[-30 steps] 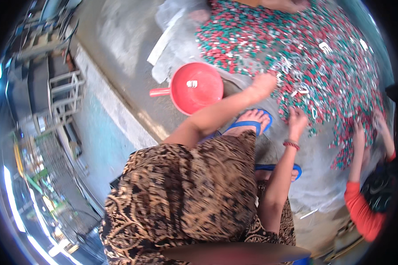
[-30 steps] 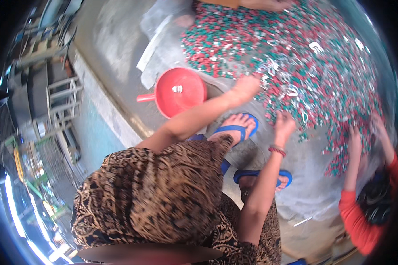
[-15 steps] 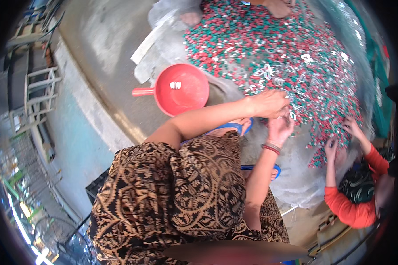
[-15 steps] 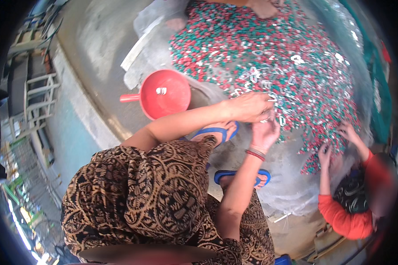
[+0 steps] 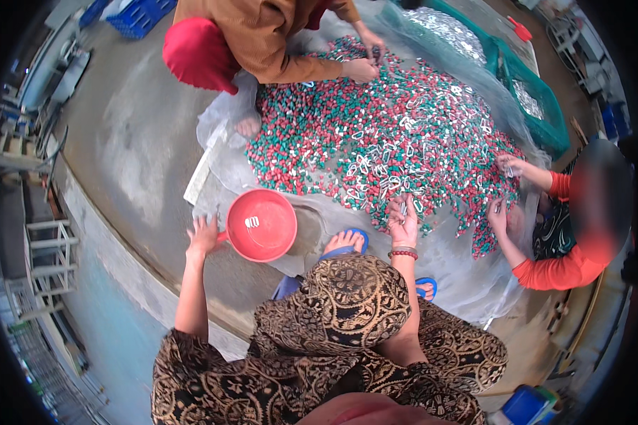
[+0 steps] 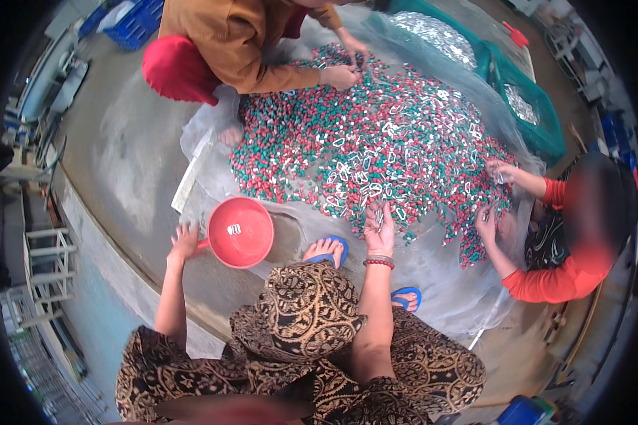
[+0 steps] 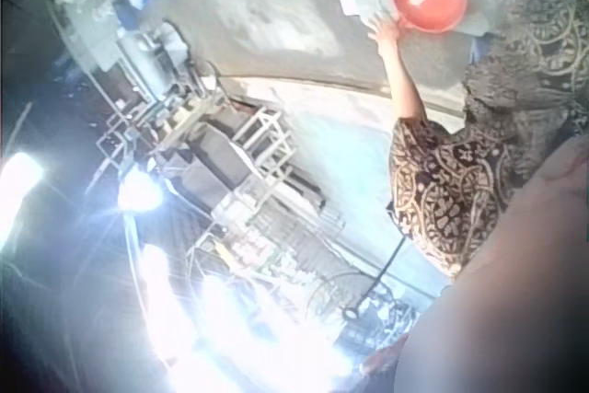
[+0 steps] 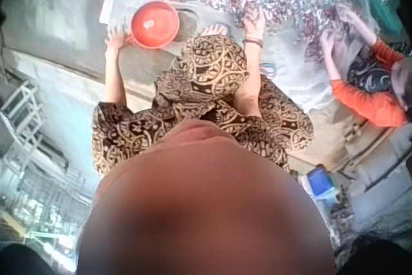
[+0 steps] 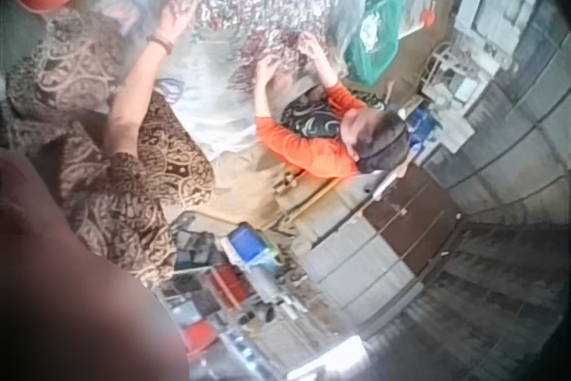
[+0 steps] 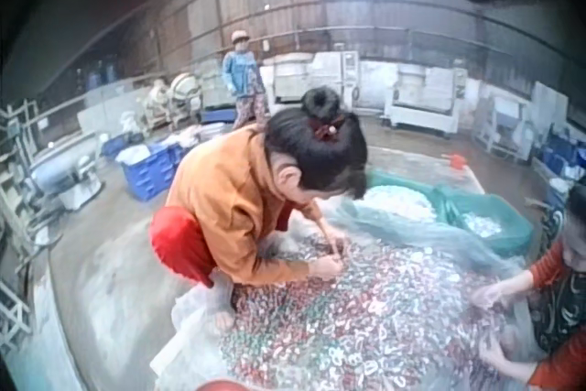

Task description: The person sits on a low stool and sorts small white plastic clips from a large mixed pile of red and green plastic pieces. They pick the white clips by hand and place them into a red scoop. Two other workers sort alongside them.

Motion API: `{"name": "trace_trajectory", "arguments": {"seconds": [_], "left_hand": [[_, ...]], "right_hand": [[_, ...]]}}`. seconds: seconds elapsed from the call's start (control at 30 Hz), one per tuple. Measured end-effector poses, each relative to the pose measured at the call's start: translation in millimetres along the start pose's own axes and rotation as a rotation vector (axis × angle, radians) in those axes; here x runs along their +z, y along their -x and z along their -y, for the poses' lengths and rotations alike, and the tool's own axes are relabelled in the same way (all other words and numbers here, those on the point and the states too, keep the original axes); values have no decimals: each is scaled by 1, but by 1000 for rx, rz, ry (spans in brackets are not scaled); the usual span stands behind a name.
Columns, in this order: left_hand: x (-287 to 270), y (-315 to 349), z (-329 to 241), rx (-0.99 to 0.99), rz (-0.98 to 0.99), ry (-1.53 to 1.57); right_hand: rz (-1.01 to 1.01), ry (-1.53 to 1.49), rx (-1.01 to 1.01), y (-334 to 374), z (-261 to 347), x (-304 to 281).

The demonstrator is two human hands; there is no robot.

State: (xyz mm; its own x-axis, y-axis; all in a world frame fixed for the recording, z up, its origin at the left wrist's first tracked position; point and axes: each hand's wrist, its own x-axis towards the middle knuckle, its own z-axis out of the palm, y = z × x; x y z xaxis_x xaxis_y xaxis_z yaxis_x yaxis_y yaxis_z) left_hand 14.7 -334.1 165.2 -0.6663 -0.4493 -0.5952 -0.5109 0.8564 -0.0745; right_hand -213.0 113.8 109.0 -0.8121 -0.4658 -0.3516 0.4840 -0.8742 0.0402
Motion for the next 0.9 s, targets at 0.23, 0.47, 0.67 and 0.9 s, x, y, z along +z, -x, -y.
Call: {"name": "trace_trajectory", "arguments": {"seconds": [0.23,0.47,0.67,0.9], "left_hand": [[75,-14,21,174,717,709],[34,45,-89,413,425,1178],[-48,32,-181,426,618,1255],[-104,36,-288,615,983,1708]], "right_hand": [[-184,109,-318,10,-13,43],[156,1,-196,14,-5,32],[64,-48,-179,12,-3,11],[-62,-14,-323,26,4,-2]]}}
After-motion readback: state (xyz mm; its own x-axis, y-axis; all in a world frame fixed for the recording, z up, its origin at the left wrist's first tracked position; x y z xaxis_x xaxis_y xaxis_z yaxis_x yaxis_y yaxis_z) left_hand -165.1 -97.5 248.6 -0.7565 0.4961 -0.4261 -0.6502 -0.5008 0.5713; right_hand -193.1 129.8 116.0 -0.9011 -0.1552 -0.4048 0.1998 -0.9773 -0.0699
